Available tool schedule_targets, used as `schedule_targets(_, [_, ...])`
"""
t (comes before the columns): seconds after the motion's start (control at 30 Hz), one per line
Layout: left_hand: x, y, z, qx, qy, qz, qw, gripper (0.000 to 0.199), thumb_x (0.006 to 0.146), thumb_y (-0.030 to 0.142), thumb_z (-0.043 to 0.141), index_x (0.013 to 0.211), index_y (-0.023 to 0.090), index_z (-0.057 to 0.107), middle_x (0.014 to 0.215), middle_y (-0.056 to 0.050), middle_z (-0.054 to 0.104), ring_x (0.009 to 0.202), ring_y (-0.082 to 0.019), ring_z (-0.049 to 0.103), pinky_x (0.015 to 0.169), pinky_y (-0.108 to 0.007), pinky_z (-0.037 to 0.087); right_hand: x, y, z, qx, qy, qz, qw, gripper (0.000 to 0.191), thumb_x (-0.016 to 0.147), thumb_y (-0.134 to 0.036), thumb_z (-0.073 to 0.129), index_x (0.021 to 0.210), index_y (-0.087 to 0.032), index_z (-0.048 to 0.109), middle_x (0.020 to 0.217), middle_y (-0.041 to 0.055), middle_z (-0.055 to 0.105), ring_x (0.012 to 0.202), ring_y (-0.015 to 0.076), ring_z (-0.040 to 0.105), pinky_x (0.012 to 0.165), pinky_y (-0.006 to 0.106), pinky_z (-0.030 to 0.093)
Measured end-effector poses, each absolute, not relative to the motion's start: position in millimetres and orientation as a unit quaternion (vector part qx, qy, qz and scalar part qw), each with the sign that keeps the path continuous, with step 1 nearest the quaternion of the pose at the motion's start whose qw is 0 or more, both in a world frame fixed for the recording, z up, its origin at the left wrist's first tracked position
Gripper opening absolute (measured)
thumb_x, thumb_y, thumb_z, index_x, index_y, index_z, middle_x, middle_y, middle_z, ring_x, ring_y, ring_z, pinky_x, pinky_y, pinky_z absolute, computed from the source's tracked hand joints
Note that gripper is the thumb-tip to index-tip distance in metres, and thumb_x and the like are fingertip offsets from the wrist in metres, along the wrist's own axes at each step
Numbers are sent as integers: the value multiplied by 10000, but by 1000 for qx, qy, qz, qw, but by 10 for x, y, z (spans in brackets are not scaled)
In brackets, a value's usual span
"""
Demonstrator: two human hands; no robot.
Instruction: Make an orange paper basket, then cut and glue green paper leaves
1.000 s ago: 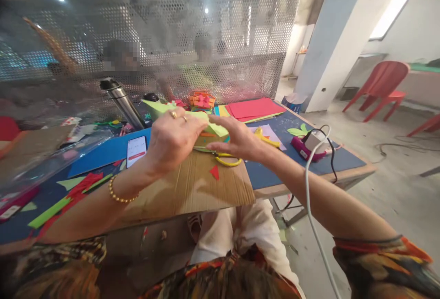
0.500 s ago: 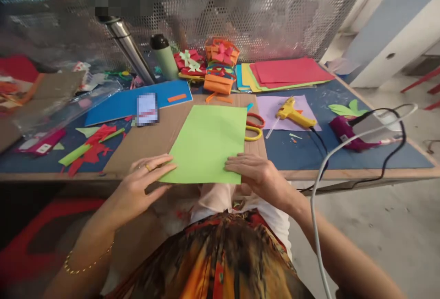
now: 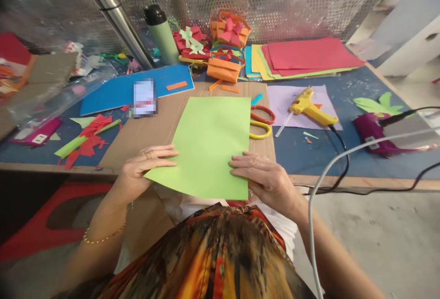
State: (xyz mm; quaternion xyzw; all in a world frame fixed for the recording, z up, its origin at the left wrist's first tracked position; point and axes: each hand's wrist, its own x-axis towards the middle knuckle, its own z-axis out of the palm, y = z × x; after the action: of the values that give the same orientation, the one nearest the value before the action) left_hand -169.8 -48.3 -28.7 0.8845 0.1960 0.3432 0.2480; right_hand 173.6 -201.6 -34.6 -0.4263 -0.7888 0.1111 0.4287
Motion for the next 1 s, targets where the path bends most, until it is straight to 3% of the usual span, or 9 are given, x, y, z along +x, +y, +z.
schedule_targets(0.13, [-1644, -519, -287, 845, 236, 377, 298, 171, 1034, 272, 710, 1056, 296, 879, 1100, -53, 874, 1187, -258, 801, 1048, -425, 608, 1719, -2028, -320, -458, -760, 136, 440, 381, 1008, -46, 627, 1269, -247, 819, 1262, 81, 849, 1228, 240, 800, 1165, 428, 611])
schedule_targets(0.27, [-1514, -564, -219, 788, 361, 412, 282, 158, 964, 310, 750, 968, 225, 883, 971, -57, 872, 931, -229, 816, 870, -352, 643, 1707, -2044, -319, -531, -706, 115, 454, 252, 1048, -142, 645, 1190, -249, 824, 1154, 63, 869, 1050, 234, 845, 918, 319, 699])
schedule_targets(0.4, [-1395, -582, -115, 737, 450, 420, 278, 247, 891, 375, 728, 918, 177, 874, 858, -60, 844, 774, -224, 763, 722, -327, 621, 1688, -2071, -358, -587, -676, 67, 439, 380, 1064, -234, 656, 1435, -291, 718, 1168, 56, 861, 979, 251, 848, 800, 311, 702])
schedule_targets(0.5, [-1371, -588, -45, 730, 478, 405, 273, 259, 858, 399, 707, 784, 174, 811, 765, -51, 790, 712, -204, 698, 659, -300, 572, 1634, -2099, -334, -613, -677, 27, 407, 641, 1084, -282, 632, 1699, -315, 453, 1332, 90, 816, 1113, 289, 828, 874, 368, 705])
schedule_targets(0.6, [-1388, -585, -14, 744, 486, 373, 267, 346, 851, 432, 685, 605, 194, 629, 560, 7, 564, 581, -147, 526, 537, -253, 434, 1528, -2119, -231, -604, -681, -78, 407, 773, 1073, -232, 640, 1768, -308, 310, 1508, 150, 713, 1326, 356, 729, 1065, 499, 637])
schedule_targets(0.7, [-1408, -571, -15, 755, 488, 345, 270, 347, 856, 415, 636, 598, 202, 542, 562, 25, 469, 582, -127, 450, 529, -242, 359, 1390, -2103, -110, -565, -705, -171, 393, 789, 1030, -146, 681, 1743, -296, 376, 1562, 170, 668, 1440, 391, 635, 1167, 575, 547])
schedule_targets(0.87, [-1421, -535, -21, 780, 496, 306, 230, 378, 889, 420, 586, 611, 220, 428, 580, 45, 376, 583, -117, 392, 554, -250, 305, 1201, -1940, -121, -492, -805, -131, 306, 585, 1088, -225, 625, 1652, -197, 473, 1514, 177, 711, 1457, 332, 637, 1259, 572, 470])
schedule_targets(0.93, [-1412, -520, -29, 789, 493, 292, 221, 335, 895, 401, 595, 649, 216, 463, 598, 51, 383, 591, -117, 385, 568, -252, 308, 1169, -1868, -200, -492, -818, -125, 272, 511, 1105, -307, 614, 1575, -122, 539, 1509, 226, 702, 1448, 350, 642, 1248, 589, 484])
schedule_targets(1.0, [-1395, -509, -50, 790, 497, 292, 210, 202, 894, 368, 613, 787, 197, 611, 627, 56, 419, 604, -122, 407, 590, -253, 338, 1158, -1826, -279, -502, -821, -111, 249, 508, 1109, -362, 604, 1524, -72, 577, 1497, 261, 698, 1437, 366, 648, 1215, 589, 522])
